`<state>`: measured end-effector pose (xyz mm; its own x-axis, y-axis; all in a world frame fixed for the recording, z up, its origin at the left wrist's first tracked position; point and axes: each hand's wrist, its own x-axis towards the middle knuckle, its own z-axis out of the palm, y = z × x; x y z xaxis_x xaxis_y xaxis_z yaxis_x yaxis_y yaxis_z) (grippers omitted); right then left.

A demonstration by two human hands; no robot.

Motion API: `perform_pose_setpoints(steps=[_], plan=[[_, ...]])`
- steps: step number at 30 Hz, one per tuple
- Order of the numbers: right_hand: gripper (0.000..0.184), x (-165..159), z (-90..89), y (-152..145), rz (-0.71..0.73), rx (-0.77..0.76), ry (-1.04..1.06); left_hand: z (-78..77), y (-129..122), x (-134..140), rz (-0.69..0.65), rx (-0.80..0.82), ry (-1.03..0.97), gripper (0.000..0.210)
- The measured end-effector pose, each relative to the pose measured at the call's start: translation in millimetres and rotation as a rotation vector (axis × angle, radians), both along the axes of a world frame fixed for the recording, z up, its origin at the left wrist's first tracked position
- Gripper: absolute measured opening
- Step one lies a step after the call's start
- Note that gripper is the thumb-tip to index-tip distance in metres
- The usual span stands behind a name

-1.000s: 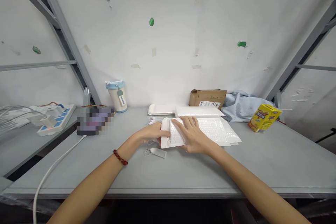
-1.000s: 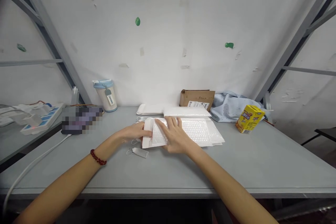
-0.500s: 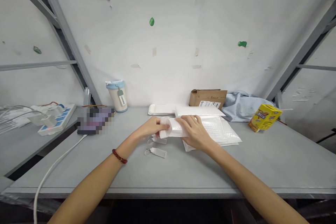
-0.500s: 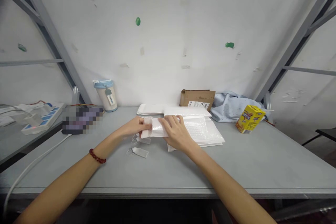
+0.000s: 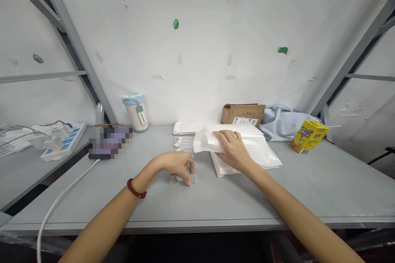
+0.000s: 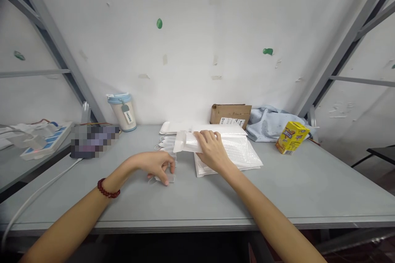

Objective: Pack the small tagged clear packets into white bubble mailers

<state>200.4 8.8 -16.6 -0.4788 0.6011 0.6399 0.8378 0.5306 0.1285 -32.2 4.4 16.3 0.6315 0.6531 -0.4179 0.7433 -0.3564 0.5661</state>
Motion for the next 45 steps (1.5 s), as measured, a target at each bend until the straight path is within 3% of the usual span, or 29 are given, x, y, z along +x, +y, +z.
perform_pose_setpoints(steps=[6,11,17,22,26,32,38,45], plan=[[0.044,0,-1.7,1,-0.019,-0.025,-0.020,-1.2,-4,4,-0.052,0.047,-0.161,0.016],[0.040,-1,-2.1,1,-0.033,-0.018,0.002,20.5,-2,-10,-0.025,-0.192,-0.465,0.024],[0.040,-1,-1.7,1,-0.052,-0.021,0.004,28.9,5,-24,0.225,-0.108,-0.748,0.032],[0.043,0,-1.5,1,-0.065,-0.008,0.005,18.3,18,-26,0.445,0.042,-0.753,0.039],[0.040,-2,-1.3,0,-0.061,-0.009,0.012,9.2,18,-12,0.496,0.128,-0.769,0.039],[0.040,-3,-2.2,-1,-0.039,-0.014,0.035,0.9,7,12,0.485,0.227,-0.705,0.043],[0.040,-3,-4.0,0,-0.034,-0.005,0.031,-6.9,8,13,0.368,0.310,-0.656,0.039],[0.040,-5,-6.3,0,-0.001,0.022,0.024,-14.6,13,15,0.442,0.383,-0.609,0.029]])
